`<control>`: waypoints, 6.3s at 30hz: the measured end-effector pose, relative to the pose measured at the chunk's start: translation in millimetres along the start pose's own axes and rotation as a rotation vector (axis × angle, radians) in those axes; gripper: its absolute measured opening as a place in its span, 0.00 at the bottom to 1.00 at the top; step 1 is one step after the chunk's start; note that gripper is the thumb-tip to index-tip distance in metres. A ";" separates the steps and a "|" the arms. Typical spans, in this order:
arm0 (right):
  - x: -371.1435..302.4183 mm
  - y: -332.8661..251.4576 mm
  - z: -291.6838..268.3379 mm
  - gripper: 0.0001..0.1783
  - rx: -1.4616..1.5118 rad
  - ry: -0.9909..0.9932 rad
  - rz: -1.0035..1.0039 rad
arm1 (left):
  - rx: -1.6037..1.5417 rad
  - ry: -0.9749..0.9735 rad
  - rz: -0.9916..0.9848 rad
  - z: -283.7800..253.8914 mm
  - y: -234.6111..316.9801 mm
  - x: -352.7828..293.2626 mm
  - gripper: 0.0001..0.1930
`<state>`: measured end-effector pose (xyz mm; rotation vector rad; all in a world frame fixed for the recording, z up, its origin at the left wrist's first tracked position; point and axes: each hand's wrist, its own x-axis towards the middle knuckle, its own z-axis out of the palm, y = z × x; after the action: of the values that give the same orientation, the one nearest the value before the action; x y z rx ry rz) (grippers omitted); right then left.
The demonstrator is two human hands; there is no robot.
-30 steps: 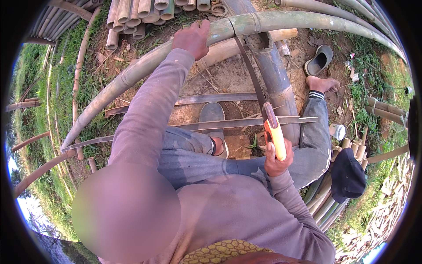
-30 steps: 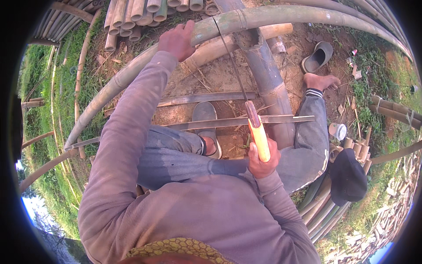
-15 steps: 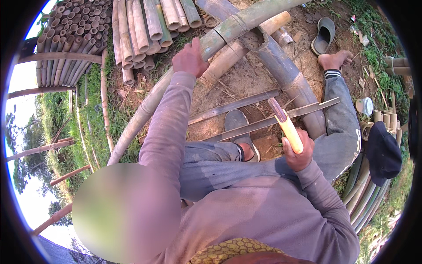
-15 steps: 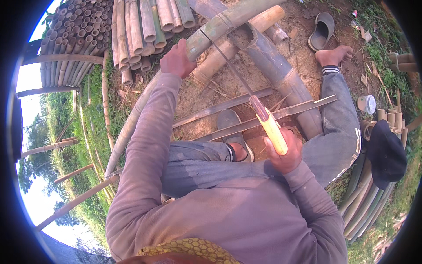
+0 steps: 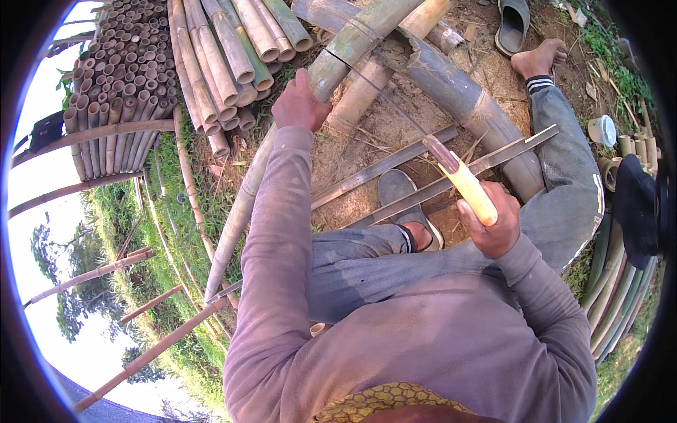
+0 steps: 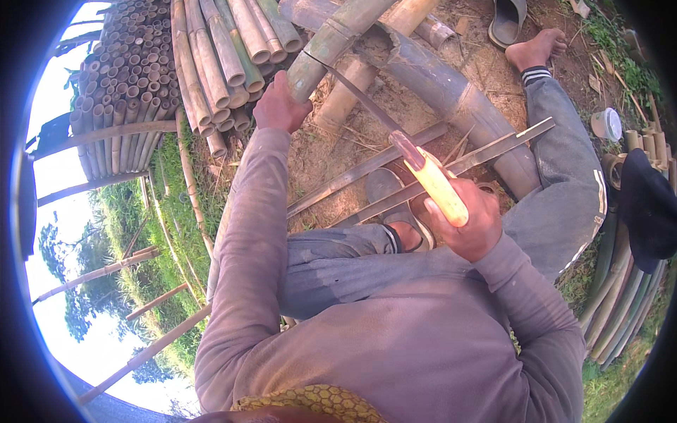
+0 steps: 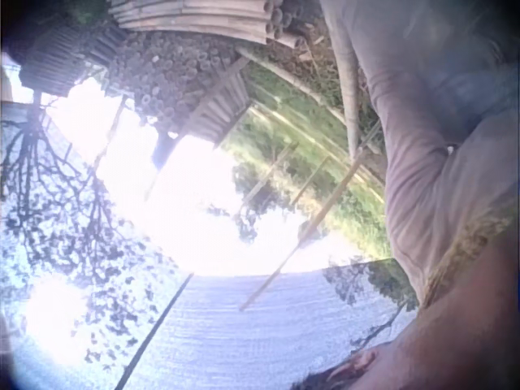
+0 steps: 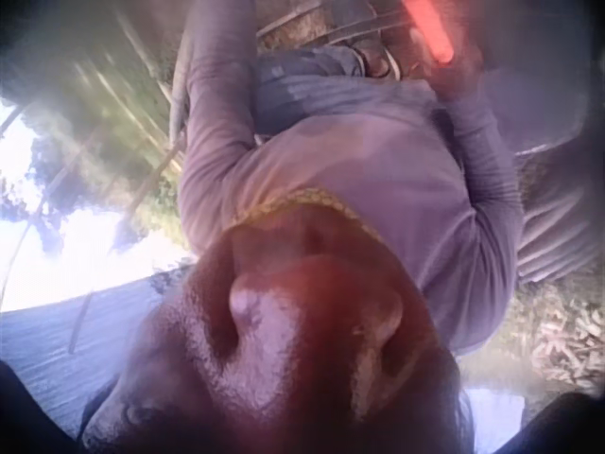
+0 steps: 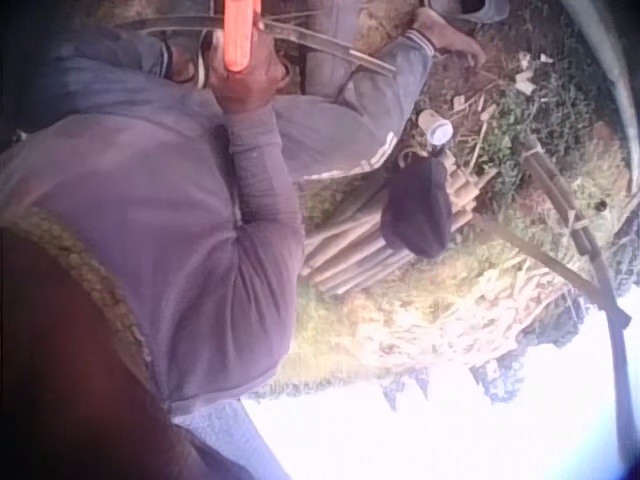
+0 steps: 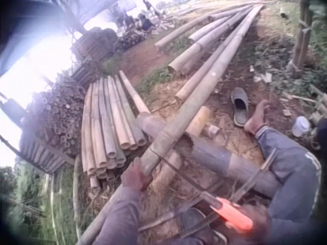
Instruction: The person sits on the ground and uses a hand saw to cut bamboo poles into shorter sections. They repeatedly position a pole on a support, saw through it, and set the cut piece aside.
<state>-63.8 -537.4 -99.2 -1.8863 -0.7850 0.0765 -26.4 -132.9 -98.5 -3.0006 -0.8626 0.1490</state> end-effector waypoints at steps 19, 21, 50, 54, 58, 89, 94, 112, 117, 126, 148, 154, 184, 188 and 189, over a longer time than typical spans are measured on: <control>40.9 6.3 30.4 0.18 0.068 0.103 -0.015 | -0.028 0.004 0.029 -2.2 -2.1 8.3 0.37; 121.9 12.8 73.9 0.19 -0.065 -0.006 0.102 | -0.004 0.017 0.052 -3.3 3.6 6.6 0.38; 170.2 -33.5 -36.0 0.50 -0.660 -0.638 -0.714 | -0.923 1.214 -1.252 62.3 -227.9 -291.0 0.46; 154.6 -6.8 -77.5 0.50 -0.750 -0.715 -0.611 | -2.515 0.963 -1.239 102.6 -172.9 -301.6 0.44; 121.9 17.3 -100.2 0.48 -0.750 -0.672 -0.523 | -2.645 0.892 -0.974 151.7 -188.1 -264.7 0.34; -64.6 -22.2 -207.3 0.53 0.047 -0.374 0.596 | -2.114 -0.072 -0.248 -60.4 39.5 31.9 0.37; -33.5 15.9 -124.5 0.47 0.224 -0.547 0.531 | -1.937 0.195 -0.554 -23.2 -1.5 109.0 0.31; 175.1 -80.3 154.7 0.37 0.724 -0.697 0.671 | -2.212 -0.328 0.012 45.9 -52.2 -159.5 0.43; 242.0 -90.8 244.3 0.39 0.869 -0.813 0.758 | -2.268 -0.103 -0.080 23.2 -61.5 -141.1 0.43; 273.3 -57.8 288.4 0.42 0.270 -0.682 0.093 | -2.333 0.409 -0.326 13.3 -85.3 -104.6 0.29; 43.7 29.2 101.3 0.23 -0.115 -0.522 -0.248 | -1.298 1.060 -0.936 111.7 -183.0 1.5 0.39; 49.9 23.1 102.1 0.23 -0.112 -0.514 -0.260 | -1.172 1.115 -0.862 99.6 -175.6 14.7 0.42; 26.7 50.9 32.2 0.22 -0.310 -0.227 -0.100 | -0.152 -0.121 0.310 -30.5 91.3 105.7 0.47; 43.6 43.5 0.7 0.22 -0.350 -0.170 -0.041 | -0.173 -0.187 0.341 -60.4 105.5 51.4 0.48; 52.1 51.9 -9.6 0.21 -0.301 -0.107 0.012 | -0.179 -0.206 0.340 -71.9 104.5 38.5 0.48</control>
<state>5.8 -529.0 -123.4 -2.1856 -0.8967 0.0700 68.3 -200.2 -34.6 -3.3221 -0.3824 0.4128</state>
